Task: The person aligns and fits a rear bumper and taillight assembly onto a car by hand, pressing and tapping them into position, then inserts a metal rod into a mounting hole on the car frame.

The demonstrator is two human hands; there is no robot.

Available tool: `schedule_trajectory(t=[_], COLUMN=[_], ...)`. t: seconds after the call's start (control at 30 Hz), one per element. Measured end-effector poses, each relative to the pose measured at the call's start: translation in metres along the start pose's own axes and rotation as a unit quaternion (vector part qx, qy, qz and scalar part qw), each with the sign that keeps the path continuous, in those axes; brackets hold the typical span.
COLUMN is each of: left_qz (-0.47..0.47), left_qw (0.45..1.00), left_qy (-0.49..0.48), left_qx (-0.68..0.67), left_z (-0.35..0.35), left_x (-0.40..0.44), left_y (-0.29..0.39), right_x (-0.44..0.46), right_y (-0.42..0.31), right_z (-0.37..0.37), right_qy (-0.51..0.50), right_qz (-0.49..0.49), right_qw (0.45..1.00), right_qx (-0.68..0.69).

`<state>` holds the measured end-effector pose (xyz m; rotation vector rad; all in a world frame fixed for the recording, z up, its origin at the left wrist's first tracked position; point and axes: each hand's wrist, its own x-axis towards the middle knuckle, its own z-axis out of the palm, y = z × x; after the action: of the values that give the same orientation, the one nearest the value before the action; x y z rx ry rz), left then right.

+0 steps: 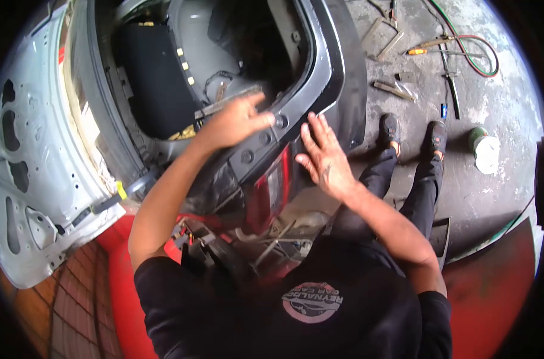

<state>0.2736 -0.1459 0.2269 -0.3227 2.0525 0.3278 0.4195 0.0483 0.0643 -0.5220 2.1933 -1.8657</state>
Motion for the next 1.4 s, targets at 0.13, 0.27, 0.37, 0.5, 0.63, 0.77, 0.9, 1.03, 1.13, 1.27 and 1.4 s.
schedule_trajectory(t=[0.13,0.27,0.37,0.5,0.63,0.77,0.9,1.03,1.13,1.27,1.4], left_qz=[0.042,0.187,0.188,0.196,0.201,0.171,0.153,0.196,0.262,0.022,-0.092], left_qw=[0.988,0.935,0.934,0.892,0.854,0.828,0.813,0.787,0.798,0.785,0.636], left_qy=[0.143,0.228,0.237,0.356,0.449,0.514,0.547,0.579,0.542,0.304,0.338], left_qx=[0.046,0.196,0.193,0.196,0.17,0.144,0.131,0.082,-0.031,-0.539,-0.687], left_z=[-0.012,0.02,0.033,0.042,0.066,0.093,0.125,0.165,0.212,0.306,0.354], left_x=[-0.044,-0.075,-0.094,-0.12,-0.166,-0.195,-0.212,-0.211,-0.202,-0.125,-0.053], left_y=[0.01,0.025,0.038,0.033,0.029,0.012,-0.007,0.008,0.02,0.015,-0.024], right_x=[0.003,0.001,0.001,-0.001,0.003,0.004,0.002,-0.002,0.001,0.001,0.003], right_y=[-0.002,0.005,0.01,0.006,-0.002,-0.013,-0.013,-0.008,-0.002,-0.006,0.004], right_z=[-0.007,-0.008,-0.006,-0.006,-0.011,-0.013,-0.01,-0.001,-0.001,-0.003,-0.007], right_qy=[-0.027,-0.045,-0.054,-0.06,-0.052,-0.02,-0.049,-0.087,-0.081,-0.086,-0.081], right_qz=[0.009,-0.006,-0.002,0.016,0.016,0.014,0.04,0.066,0.039,0.061,0.027], right_qw=[1.0,0.999,0.998,0.998,0.996,0.995,0.993,0.992,0.993,0.994,0.996], right_qx=[-0.004,-0.024,-0.027,-0.027,-0.065,-0.099,-0.095,-0.069,-0.077,-0.039,-0.028])
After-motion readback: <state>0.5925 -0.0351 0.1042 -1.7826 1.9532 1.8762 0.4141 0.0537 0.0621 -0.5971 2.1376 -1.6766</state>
